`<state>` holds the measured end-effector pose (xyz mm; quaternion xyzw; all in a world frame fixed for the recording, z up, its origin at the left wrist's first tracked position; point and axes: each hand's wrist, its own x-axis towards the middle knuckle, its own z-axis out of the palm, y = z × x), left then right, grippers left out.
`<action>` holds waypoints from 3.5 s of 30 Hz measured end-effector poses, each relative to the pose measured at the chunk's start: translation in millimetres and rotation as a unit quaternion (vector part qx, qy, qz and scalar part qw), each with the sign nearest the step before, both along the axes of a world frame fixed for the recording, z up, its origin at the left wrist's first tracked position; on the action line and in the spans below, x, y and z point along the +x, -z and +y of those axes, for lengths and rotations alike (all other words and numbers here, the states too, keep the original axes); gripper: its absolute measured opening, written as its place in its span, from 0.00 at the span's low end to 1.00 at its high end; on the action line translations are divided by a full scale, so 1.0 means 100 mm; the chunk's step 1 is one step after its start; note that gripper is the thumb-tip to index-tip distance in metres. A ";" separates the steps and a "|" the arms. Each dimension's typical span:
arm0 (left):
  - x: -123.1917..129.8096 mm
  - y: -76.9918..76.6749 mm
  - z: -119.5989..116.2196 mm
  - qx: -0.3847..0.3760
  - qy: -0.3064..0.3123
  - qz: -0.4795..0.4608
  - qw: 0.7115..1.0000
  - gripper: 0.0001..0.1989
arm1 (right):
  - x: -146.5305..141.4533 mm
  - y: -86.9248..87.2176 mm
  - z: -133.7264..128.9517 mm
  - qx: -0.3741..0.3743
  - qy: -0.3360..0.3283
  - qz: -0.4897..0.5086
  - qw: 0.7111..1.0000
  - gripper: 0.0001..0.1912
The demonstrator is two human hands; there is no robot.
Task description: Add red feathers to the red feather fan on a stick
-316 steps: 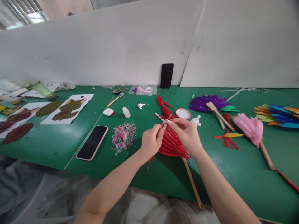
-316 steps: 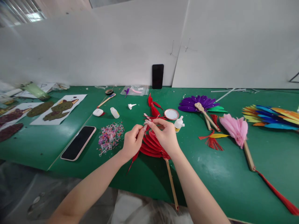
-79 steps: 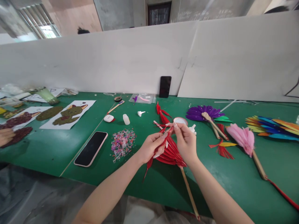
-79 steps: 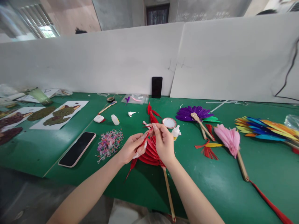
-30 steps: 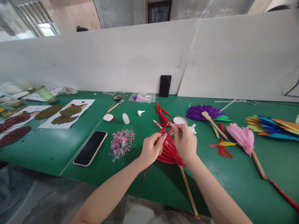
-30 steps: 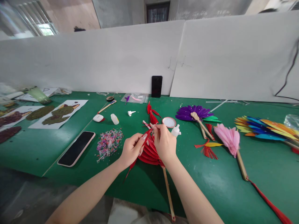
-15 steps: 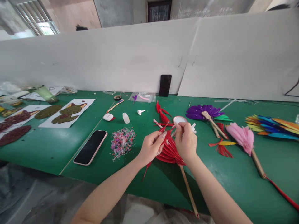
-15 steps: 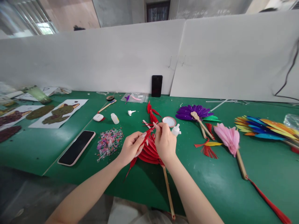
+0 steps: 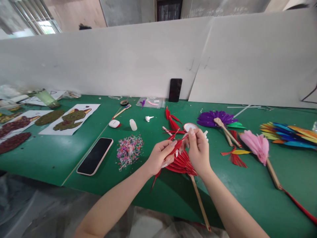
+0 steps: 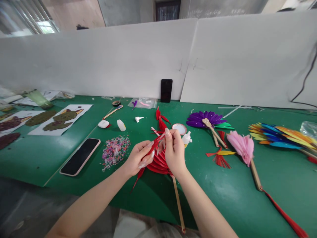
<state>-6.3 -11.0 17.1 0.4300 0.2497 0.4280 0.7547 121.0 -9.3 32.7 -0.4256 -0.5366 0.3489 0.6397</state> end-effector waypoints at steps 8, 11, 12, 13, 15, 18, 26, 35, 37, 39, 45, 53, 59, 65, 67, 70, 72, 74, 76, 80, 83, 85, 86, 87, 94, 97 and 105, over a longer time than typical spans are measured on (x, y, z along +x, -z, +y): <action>-0.04 -0.02 0.04 -0.049 0.045 -0.101 0.993 0.14 | 0.02 -0.07 -0.02 0.002 -0.022 0.038 0.999 0.16; -0.04 -0.02 0.05 -0.053 0.056 -0.102 0.992 0.15 | 0.02 -0.07 -0.01 -0.002 -0.025 0.045 0.999 0.15; -0.04 -0.02 0.05 -0.052 0.054 -0.098 0.992 0.14 | 0.03 -0.06 0.00 -0.004 -0.026 0.044 0.999 0.14; -0.03 -0.02 0.05 -0.048 0.048 -0.090 0.994 0.14 | 0.03 -0.05 0.00 -0.007 -0.026 0.042 0.999 0.14; -0.01 -0.01 0.04 -0.032 0.020 -0.066 0.997 0.14 | 0.03 -0.04 0.00 -0.014 -0.018 0.035 0.999 0.13; 0.01 0.03 0.03 0.008 -0.032 -0.024 0.999 0.14 | 0.03 -0.03 0.00 -0.020 -0.011 0.024 0.999 0.13; 0.03 0.05 0.01 0.000 0.015 -0.024 1.000 0.13 | 0.03 -0.01 0.00 -0.025 0.017 0.018 0.999 0.12; 0.03 0.00 0.03 -0.045 0.053 -0.053 0.996 0.14 | 0.06 0.03 0.02 0.002 0.054 -0.082 0.995 0.11; 0.03 0.02 0.02 -0.037 0.056 -0.034 0.997 0.14 | 0.07 0.07 0.03 0.026 0.077 -0.134 0.988 0.10; 0.03 0.05 0.02 -0.025 0.058 -0.008 0.998 0.13 | 0.07 0.10 0.03 0.046 0.100 -0.183 0.977 0.09; 0.04 0.05 0.00 -0.034 0.070 -0.024 0.997 0.14 | 0.07 0.13 0.04 0.065 0.119 -0.223 0.965 0.08; 0.01 0.01 0.02 -0.090 0.105 -0.109 0.984 0.15 | 0.05 0.09 0.01 0.058 0.069 -0.181 0.979 0.09; -0.01 -0.02 0.03 -0.113 0.137 -0.133 0.975 0.16 | 0.01 0.01 0.00 -0.018 -0.033 -0.025 0.999 0.14; -0.02 -0.03 0.02 -0.104 0.150 -0.151 0.972 0.16 | -0.01 -0.05 0.00 -0.074 -0.102 0.078 0.989 0.17; -0.02 -0.03 0.03 -0.102 0.152 -0.152 0.971 0.16 | -0.01 -0.04 0.00 -0.084 -0.121 0.098 0.984 0.18; -0.03 -0.03 0.03 -0.108 0.153 -0.145 0.972 0.16 | -0.01 -0.04 0.00 -0.093 -0.124 0.102 0.983 0.18; -0.03 -0.04 0.03 -0.114 0.153 -0.141 0.971 0.16 | 0.01 -0.04 -0.01 -0.087 -0.104 0.089 0.987 0.18; -0.03 -0.04 0.02 -0.117 0.154 -0.142 0.971 0.16 | 0.02 -0.05 -0.01 -0.069 -0.082 0.065 0.992 0.17; -0.04 -0.05 0.02 -0.116 0.154 -0.146 0.970 0.16 | 0.03 -0.05 0.00 -0.048 -0.069 0.041 0.996 0.15; -0.05 -0.05 0.03 -0.112 0.150 -0.156 0.970 0.16 | 0.02 -0.05 0.00 -0.041 -0.070 0.023 0.996 0.15; -0.05 -0.04 0.03 -0.109 0.142 -0.161 0.971 0.16 | -0.02 -0.05 -0.01 -0.059 -0.087 0.054 0.993 0.17; -0.05 -0.03 0.03 -0.108 0.134 -0.155 0.973 0.16 | -0.04 -0.04 0.00 -0.081 -0.102 0.085 0.988 0.18; -0.05 -0.03 0.03 -0.106 0.130 -0.149 0.975 0.15 | -0.04 -0.03 0.00 -0.093 -0.111 0.101 0.984 0.18; -0.05 -0.02 0.03 -0.103 0.127 -0.142 0.976 0.15 | -0.04 -0.03 0.00 -0.106 -0.122 0.116 0.980 0.19; -0.03 0.02 0.04 -0.085 0.103 -0.118 0.984 0.16 | -0.02 -0.05 0.00 -0.147 -0.167 0.165 0.961 0.18; -0.02 0.04 0.05 -0.080 0.097 -0.105 0.987 0.16 | -0.02 -0.01 -0.01 -0.157 -0.161 0.141 0.964 0.17; -0.04 0.00 0.07 -0.066 0.073 -0.116 0.988 0.15 | -0.02 0.00 0.01 -0.147 -0.137 0.138 0.970 0.17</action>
